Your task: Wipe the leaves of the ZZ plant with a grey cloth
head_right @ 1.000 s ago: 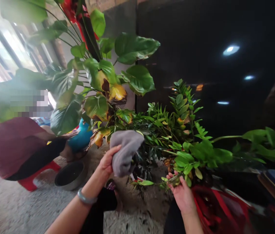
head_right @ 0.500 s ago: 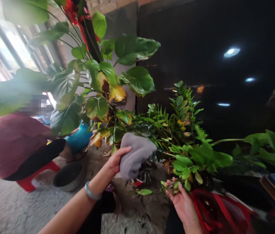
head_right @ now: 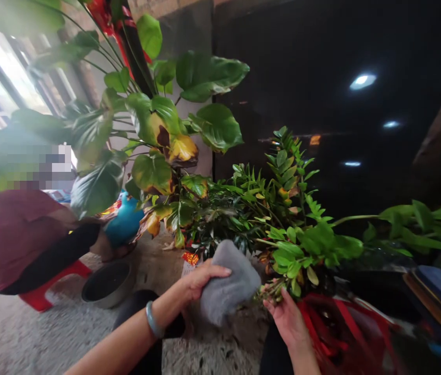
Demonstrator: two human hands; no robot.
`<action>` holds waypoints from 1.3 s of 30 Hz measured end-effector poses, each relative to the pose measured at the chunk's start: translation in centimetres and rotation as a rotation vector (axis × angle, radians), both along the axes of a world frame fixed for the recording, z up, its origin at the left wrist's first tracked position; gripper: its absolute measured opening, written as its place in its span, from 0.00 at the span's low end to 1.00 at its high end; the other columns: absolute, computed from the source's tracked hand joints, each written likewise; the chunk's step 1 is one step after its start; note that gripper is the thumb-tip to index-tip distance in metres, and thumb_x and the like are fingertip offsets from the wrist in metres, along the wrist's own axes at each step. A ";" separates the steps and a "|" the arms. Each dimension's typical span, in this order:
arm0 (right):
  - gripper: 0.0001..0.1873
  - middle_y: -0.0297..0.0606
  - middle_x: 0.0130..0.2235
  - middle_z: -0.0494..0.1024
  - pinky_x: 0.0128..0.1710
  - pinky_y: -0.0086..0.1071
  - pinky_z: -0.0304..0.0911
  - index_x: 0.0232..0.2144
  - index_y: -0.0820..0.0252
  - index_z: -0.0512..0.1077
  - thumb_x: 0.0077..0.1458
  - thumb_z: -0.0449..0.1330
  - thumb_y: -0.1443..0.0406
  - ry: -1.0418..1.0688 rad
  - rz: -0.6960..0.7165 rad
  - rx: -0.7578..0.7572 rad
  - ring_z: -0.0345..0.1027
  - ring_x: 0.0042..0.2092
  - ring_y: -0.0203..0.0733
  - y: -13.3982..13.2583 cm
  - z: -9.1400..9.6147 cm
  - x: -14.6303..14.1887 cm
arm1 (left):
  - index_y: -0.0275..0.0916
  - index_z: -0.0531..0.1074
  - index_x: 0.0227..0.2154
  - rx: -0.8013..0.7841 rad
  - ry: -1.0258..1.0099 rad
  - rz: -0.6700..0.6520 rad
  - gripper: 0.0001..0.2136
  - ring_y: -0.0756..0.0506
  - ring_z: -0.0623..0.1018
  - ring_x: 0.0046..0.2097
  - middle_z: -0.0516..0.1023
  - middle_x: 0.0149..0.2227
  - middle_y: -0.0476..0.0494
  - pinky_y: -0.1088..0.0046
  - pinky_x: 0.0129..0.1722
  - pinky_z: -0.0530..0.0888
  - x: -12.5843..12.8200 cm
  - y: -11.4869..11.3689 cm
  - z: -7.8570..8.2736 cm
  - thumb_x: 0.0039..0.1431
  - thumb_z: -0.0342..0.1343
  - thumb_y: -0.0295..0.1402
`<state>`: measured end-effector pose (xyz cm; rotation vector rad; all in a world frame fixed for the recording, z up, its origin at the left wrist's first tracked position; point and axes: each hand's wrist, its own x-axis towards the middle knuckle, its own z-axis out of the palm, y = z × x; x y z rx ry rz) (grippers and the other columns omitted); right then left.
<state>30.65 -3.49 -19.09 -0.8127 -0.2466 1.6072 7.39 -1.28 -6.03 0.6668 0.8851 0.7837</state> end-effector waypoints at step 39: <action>0.08 0.31 0.27 0.79 0.35 0.38 0.70 0.29 0.55 0.74 0.40 0.66 0.65 -0.031 -0.083 -0.060 0.74 0.32 0.42 2.5 -0.4 -2.9 | 0.34 0.76 0.30 0.065 0.037 0.348 0.16 0.45 0.77 0.28 0.80 0.27 0.43 0.70 0.32 0.73 -0.9 1.6 2.1 0.33 0.68 0.29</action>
